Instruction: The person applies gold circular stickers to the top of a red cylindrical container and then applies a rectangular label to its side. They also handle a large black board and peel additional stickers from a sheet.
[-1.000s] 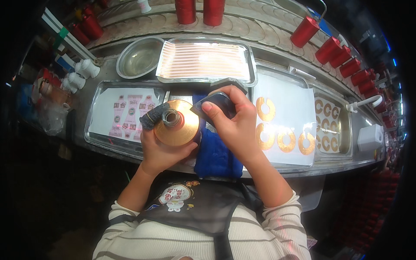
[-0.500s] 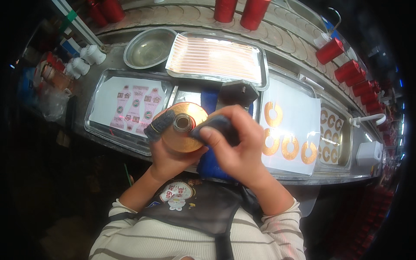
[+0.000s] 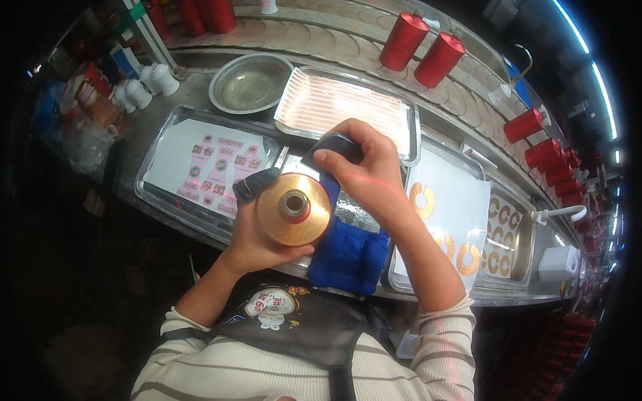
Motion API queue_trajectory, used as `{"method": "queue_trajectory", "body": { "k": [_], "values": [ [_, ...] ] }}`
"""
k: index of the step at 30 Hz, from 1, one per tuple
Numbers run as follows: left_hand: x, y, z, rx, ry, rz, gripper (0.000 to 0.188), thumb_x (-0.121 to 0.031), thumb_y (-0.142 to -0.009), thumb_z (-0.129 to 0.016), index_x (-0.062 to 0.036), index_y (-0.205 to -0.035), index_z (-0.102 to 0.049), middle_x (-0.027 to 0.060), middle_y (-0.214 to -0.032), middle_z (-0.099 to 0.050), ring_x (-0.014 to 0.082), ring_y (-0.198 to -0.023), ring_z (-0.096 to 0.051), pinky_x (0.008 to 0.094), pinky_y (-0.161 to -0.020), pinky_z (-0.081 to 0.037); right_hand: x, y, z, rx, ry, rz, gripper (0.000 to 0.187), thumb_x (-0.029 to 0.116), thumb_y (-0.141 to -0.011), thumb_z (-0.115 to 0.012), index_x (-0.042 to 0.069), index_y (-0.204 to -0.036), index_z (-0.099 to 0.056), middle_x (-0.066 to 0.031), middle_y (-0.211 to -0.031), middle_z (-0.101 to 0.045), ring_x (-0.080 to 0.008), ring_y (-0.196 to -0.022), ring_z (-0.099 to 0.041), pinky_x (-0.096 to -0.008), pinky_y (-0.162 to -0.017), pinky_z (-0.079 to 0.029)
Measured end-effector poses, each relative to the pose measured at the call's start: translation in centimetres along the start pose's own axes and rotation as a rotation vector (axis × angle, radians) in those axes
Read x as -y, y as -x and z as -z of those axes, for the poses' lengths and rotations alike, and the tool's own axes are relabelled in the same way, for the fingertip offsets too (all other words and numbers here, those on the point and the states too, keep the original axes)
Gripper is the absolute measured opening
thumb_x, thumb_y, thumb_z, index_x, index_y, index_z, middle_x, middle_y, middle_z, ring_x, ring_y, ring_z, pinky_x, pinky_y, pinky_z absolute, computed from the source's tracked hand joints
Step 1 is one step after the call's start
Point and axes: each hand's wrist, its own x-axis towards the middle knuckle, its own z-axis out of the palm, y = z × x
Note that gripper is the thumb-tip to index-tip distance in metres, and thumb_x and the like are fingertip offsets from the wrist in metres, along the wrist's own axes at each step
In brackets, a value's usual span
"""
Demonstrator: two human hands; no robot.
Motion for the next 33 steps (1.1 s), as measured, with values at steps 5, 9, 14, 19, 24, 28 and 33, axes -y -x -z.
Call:
{"method": "queue_trajectory", "body": {
  "k": [5,9,14,19,24,28,33],
  "values": [
    [-0.2,-1.4,1.4,0.124,0.231,0.005,0.111,-0.016,-0.059,-0.096,-0.0037,-0.141,-0.023,0.0161,-0.139,-0.047,0.0253,-0.130,-0.048,0.0396,-0.111,-0.037,1.7,-0.8,-0.8,0.208,-0.041,0.153,0.021,0.011,-0.078,-0.079,0.000,-0.090,-0.066,-0.0015,-0.079,-0.065,-0.0095,-0.076,-0.060,-0.0254,-0.071,-0.049],
    [0.5,-1.2,1.6,0.146,0.213,-0.006,0.118,-0.017,-0.058,-0.096,-0.0046,-0.147,-0.019,0.0149,-0.141,-0.046,0.0248,-0.131,-0.047,0.0388,-0.111,-0.036,2.2,-3.2,-0.7,0.243,0.083,0.106,0.023,0.012,-0.079,-0.080,-0.001,-0.092,-0.066,-0.0006,-0.078,-0.064,-0.0076,-0.076,-0.059,-0.0235,-0.071,-0.048],
    [0.8,-0.9,1.3,0.122,0.125,-0.004,0.109,-0.025,-0.061,-0.095,-0.0036,-0.147,-0.031,0.0154,-0.141,-0.047,0.0271,-0.131,-0.048,0.0404,-0.110,-0.038,1.4,-1.9,-0.4,0.124,0.078,0.115,0.022,0.011,-0.080,-0.078,0.000,-0.093,-0.066,-0.0009,-0.083,-0.064,-0.0074,-0.080,-0.059,-0.0225,-0.073,-0.048],
    [0.7,-0.1,-0.1,-0.087,-0.037,-0.222,0.098,-0.022,-0.061,-0.095,-0.0083,-0.142,-0.041,0.0158,-0.136,-0.052,0.0316,-0.125,-0.053,0.0429,-0.107,-0.042,1.0,2.5,0.9,0.066,0.178,0.438,0.020,-0.003,-0.072,-0.078,0.001,-0.090,-0.069,-0.0042,-0.083,-0.066,-0.0119,-0.077,-0.061,-0.0260,-0.071,-0.047],
    [2.0,0.5,-2.8,-0.226,0.074,-0.330,0.081,-0.017,-0.072,-0.088,-0.0088,-0.140,-0.044,0.0222,-0.141,-0.044,0.0379,-0.127,-0.052,0.0441,-0.104,-0.044,0.2,9.1,-0.1,-0.200,0.470,0.560,0.028,-0.006,-0.063,-0.083,0.002,-0.087,-0.070,-0.0078,-0.079,-0.064,-0.0197,-0.076,-0.060,-0.0304,-0.068,-0.046],
    [1.9,0.5,-4.3,-0.350,0.070,-0.335,0.072,-0.015,-0.073,-0.085,-0.0073,-0.135,-0.049,0.0214,-0.143,-0.039,0.0373,-0.127,-0.052,0.0437,-0.104,-0.044,0.2,12.1,-2.3,-0.234,0.552,0.711,0.032,-0.004,-0.062,-0.084,0.005,-0.090,-0.071,-0.0095,-0.083,-0.065,-0.0263,-0.077,-0.061,-0.0339,-0.069,-0.049],
    [1.8,-0.1,-4.9,-0.367,-0.011,-0.267,0.067,-0.010,-0.074,-0.081,-0.0059,-0.133,-0.050,0.0197,-0.140,-0.041,0.0351,-0.124,-0.053,0.0415,-0.104,-0.044,0.5,10.8,-2.9,-0.239,0.512,0.873,0.044,-0.002,-0.057,-0.070,0.006,-0.100,-0.072,-0.0072,-0.081,-0.059,-0.0293,-0.079,-0.060,-0.0372,-0.066,-0.048]
  ]
}}
